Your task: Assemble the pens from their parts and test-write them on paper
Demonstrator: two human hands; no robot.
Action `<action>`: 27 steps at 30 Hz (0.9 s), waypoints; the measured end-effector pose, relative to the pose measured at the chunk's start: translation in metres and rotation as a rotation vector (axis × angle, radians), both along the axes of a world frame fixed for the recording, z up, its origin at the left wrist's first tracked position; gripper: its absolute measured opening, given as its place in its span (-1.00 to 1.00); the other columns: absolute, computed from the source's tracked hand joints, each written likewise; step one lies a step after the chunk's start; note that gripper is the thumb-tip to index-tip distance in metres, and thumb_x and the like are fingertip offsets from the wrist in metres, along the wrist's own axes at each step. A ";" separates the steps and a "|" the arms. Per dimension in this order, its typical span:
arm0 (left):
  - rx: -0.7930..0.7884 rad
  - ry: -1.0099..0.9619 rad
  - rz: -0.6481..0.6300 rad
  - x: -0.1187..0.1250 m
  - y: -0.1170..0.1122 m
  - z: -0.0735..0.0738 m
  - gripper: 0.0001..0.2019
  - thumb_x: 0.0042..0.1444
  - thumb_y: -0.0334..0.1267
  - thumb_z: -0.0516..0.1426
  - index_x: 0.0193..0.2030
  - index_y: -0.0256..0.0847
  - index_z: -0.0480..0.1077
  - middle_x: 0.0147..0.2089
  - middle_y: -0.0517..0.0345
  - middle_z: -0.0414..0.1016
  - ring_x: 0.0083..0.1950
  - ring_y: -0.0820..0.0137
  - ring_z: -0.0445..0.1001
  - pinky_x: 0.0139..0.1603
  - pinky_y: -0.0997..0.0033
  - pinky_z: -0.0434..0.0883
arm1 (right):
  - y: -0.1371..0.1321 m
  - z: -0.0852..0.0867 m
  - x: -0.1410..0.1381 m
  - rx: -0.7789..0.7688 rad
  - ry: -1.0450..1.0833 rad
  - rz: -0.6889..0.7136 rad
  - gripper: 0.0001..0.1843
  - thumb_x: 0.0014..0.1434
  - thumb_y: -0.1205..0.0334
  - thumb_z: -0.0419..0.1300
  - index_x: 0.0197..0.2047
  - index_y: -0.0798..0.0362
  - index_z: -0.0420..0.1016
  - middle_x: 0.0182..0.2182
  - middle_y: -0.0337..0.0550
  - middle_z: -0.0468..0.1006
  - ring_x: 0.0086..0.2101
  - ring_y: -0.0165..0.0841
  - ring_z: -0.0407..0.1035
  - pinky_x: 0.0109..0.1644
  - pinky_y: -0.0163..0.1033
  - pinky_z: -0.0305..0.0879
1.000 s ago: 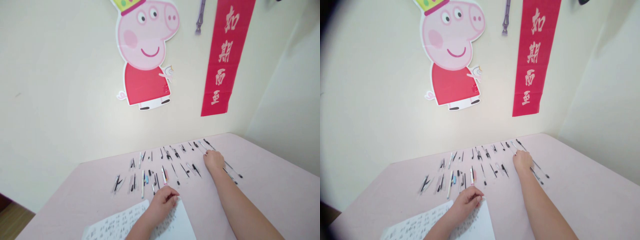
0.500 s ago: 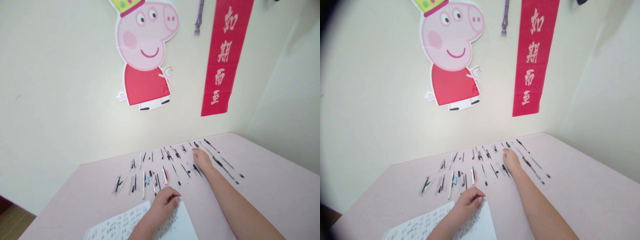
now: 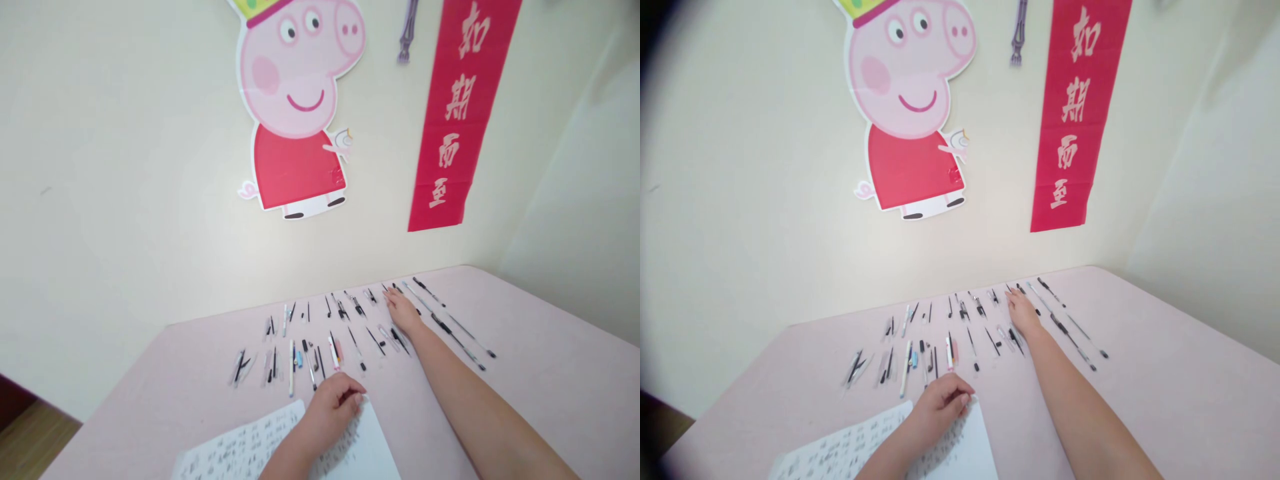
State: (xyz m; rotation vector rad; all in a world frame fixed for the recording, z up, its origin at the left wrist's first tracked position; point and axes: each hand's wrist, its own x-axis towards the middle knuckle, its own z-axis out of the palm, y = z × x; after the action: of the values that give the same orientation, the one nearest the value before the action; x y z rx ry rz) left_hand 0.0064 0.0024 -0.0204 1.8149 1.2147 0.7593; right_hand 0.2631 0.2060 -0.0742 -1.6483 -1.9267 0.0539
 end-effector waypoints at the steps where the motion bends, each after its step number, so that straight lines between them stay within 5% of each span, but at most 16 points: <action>1: 0.003 0.000 -0.001 0.000 0.000 0.000 -0.81 0.04 -0.35 0.03 -0.28 -0.23 0.47 -0.42 0.15 0.38 -0.37 0.42 0.35 -0.27 0.42 0.26 | -0.001 -0.001 0.001 -0.005 -0.005 0.001 -0.56 0.18 0.35 -0.09 0.08 0.11 0.38 0.14 -0.05 0.29 0.17 -0.28 0.09 0.24 -0.12 0.02; 18: 0.016 -0.002 0.000 0.000 0.001 -0.002 -0.82 0.04 -0.34 0.04 -0.30 -0.23 0.47 -0.44 0.16 0.37 -0.38 0.42 0.35 -0.27 0.42 0.26 | -0.012 0.005 -0.003 -0.101 -0.147 0.041 -0.55 0.18 0.38 -0.10 0.12 0.18 0.32 0.19 0.05 0.19 0.14 -0.24 0.14 0.21 -0.15 0.06; 27: 0.040 0.036 -0.018 -0.001 -0.001 0.002 -0.82 0.06 -0.31 0.04 -0.28 -0.23 0.46 -0.45 0.15 0.39 -0.33 0.39 0.36 -0.23 0.39 0.26 | -0.063 0.011 0.009 -0.132 -0.158 0.085 -0.52 0.16 0.40 -0.12 0.12 0.20 0.32 0.19 0.04 0.20 0.13 -0.27 0.16 0.22 -0.17 0.05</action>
State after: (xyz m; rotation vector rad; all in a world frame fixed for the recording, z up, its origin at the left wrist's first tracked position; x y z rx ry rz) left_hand 0.0057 0.0018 -0.0185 1.8766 1.2127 0.7489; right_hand 0.2719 0.1434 -0.0634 -1.6993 -2.1529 0.0888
